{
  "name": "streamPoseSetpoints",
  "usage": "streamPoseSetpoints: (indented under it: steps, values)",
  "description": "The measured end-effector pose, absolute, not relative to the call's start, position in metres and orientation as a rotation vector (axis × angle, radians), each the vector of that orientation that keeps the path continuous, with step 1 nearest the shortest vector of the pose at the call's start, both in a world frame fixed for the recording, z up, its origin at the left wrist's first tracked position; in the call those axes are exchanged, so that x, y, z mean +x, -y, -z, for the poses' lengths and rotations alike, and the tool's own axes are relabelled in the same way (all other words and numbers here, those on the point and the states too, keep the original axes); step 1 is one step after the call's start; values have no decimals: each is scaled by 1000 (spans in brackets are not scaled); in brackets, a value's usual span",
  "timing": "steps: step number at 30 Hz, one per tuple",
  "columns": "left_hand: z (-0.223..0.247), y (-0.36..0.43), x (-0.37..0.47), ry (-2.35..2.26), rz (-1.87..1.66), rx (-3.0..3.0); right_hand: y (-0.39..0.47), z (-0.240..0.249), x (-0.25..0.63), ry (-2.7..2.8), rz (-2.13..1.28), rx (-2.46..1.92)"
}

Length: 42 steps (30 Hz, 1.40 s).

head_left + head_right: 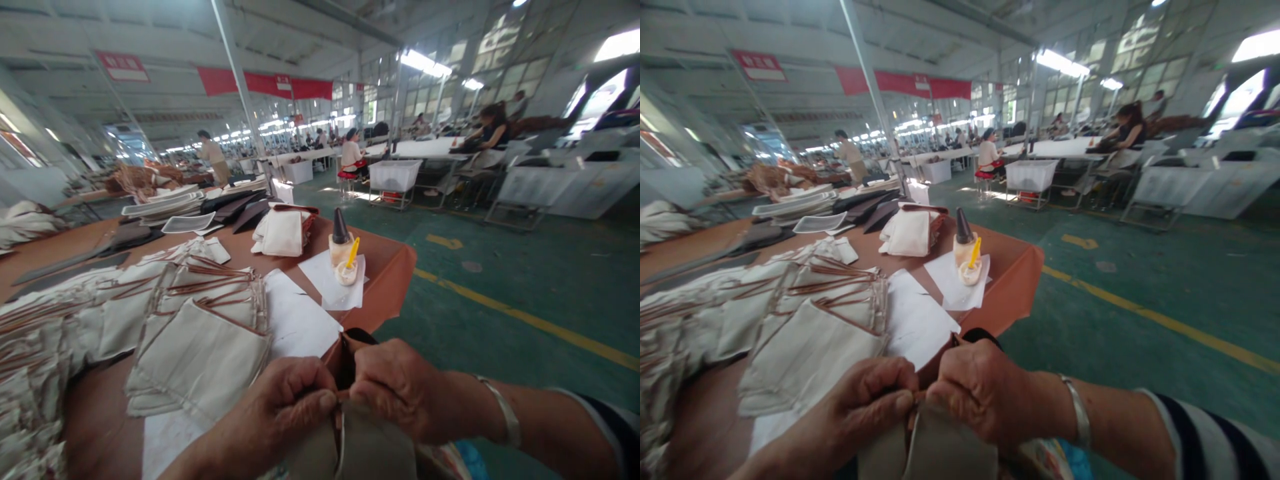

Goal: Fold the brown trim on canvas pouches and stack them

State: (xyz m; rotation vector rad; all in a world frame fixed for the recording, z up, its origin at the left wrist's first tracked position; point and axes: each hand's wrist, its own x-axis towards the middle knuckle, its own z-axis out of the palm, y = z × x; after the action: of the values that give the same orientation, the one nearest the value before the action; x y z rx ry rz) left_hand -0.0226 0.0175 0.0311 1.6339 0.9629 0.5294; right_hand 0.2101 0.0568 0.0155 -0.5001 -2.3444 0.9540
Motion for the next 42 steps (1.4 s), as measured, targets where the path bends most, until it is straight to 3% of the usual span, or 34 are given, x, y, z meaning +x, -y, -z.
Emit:
streamPoseSetpoints:
  steps: [4,20,32,38,42]
  values:
    - [-42,-18,-18,-1065,-480,1824,-68,-28,208,2323,-1397,-525]
    - [-26,-26,-26,-1023,-504,1203,-76,-24,205,2369,-1377,-367]
    - [-30,-15,-7,-1061,-654,1036,-87,-19,207,2281,-1607,-278]
    - [-32,-20,-6,-1141,-563,1355,-84,-23,206,2405,-1512,-355]
    - [-23,-31,-43,-1020,-291,1516,-99,-27,228,2130,-1621,-517]
